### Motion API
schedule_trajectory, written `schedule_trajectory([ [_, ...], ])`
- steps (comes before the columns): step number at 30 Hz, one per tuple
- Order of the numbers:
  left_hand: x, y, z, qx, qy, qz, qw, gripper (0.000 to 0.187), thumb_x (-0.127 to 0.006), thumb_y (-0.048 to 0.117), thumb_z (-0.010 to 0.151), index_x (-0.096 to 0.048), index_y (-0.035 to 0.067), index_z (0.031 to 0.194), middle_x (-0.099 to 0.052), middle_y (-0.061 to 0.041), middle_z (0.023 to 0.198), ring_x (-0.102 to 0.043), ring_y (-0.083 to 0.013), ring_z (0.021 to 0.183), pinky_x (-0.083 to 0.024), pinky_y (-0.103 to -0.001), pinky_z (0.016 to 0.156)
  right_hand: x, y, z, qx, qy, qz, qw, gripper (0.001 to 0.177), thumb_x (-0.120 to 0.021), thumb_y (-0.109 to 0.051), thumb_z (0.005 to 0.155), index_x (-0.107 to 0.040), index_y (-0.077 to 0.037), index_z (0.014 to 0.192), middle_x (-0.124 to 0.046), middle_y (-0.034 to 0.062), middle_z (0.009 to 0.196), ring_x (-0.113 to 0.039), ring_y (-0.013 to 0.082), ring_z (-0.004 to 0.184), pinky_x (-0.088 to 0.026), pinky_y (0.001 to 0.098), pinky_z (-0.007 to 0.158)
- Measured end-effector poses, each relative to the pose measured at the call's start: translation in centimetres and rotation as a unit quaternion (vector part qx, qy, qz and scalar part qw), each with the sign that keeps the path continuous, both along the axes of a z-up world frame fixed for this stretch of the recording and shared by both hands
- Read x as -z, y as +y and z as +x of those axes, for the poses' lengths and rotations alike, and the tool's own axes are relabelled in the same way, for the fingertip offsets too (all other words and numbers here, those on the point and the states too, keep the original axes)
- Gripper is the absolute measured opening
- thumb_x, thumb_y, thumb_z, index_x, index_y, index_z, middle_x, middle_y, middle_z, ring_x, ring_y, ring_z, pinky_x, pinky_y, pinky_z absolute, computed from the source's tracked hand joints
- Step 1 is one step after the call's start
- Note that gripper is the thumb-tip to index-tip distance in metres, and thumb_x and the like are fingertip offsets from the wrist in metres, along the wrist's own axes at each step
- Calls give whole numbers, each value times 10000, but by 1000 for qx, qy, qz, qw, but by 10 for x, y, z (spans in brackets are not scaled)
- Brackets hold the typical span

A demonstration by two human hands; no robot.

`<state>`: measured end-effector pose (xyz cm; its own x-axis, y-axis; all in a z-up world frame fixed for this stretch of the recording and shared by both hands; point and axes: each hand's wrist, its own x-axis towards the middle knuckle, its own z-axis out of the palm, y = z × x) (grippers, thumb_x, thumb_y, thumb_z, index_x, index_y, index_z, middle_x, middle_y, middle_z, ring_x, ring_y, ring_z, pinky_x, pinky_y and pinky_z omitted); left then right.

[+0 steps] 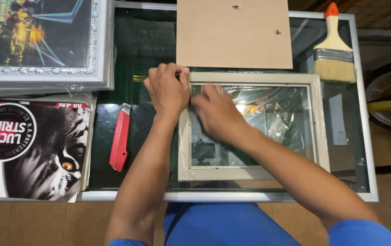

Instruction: Cleaning the glass of a picture frame using a brush and a cleaning cloth.

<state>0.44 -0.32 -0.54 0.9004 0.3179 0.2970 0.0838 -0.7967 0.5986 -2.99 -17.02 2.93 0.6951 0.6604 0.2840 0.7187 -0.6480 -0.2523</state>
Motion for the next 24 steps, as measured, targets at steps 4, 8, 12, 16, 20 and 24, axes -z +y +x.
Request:
schedule_trajectory([
  [4, -3, -1, -2, 0, 4, -6, 1000, 116, -728, 348, 914, -686, 240, 906, -604, 37, 891, -573, -231, 1033, -422, -433, 930, -45, -18, -74, -127, 115, 28, 985, 183, -601, -70, 873, -690, -55, 1031, -561, 158, 1010, -535, 311, 821, -463, 440, 701],
  [8, 2, -1, -2, 2, -5, -3, 1000, 130, -734, 355, 911, -679, 238, 908, -597, 30, 894, -566, -233, 1039, -423, -439, 933, -22, -25, -53, -160, 190, -54, 967, 224, -674, -99, 837, -733, -96, 1053, -607, 134, 1011, -590, 350, 852, -489, 431, 667],
  [12, 0, -1, -2, 4, 1, -4, 1000, 134, -727, 373, 918, -684, 246, 909, -596, 36, 894, -562, -223, 1046, -418, -435, 941, 2, -1, 6, 14, 14, 2, 1000, 154, -695, -229, 885, -695, -142, 1012, -558, 109, 938, -621, 400, 886, -513, 491, 741],
  [16, -1, -1, -3, 11, 12, 9, 1000, 136, -737, 392, 912, -685, 266, 914, -591, 35, 896, -567, -227, 1055, -426, -439, 955, 10, 5, 11, 99, -31, -4, 995, 189, -700, -226, 862, -686, -117, 1016, -537, 100, 947, -618, 386, 873, -516, 469, 717],
  [20, -4, -3, -2, 6, 2, 7, 1000, 125, -732, 361, 930, -695, 243, 913, -604, 25, 887, -583, -245, 1035, -435, -445, 925, -1, -60, 5, 156, -35, -32, 987, 149, -730, -165, 848, -736, -115, 989, -611, 127, 892, -671, 405, 875, -537, 471, 756],
  [24, 1, -3, -3, 4, -6, 14, 1000, 123, -737, 357, 933, -698, 243, 911, -611, 13, 884, -589, -256, 1033, -432, -454, 920, -14, -157, 9, 295, 44, -112, 948, 142, -725, -172, 926, -758, -98, 1043, -619, 168, 912, -693, 438, 854, -566, 497, 748],
])
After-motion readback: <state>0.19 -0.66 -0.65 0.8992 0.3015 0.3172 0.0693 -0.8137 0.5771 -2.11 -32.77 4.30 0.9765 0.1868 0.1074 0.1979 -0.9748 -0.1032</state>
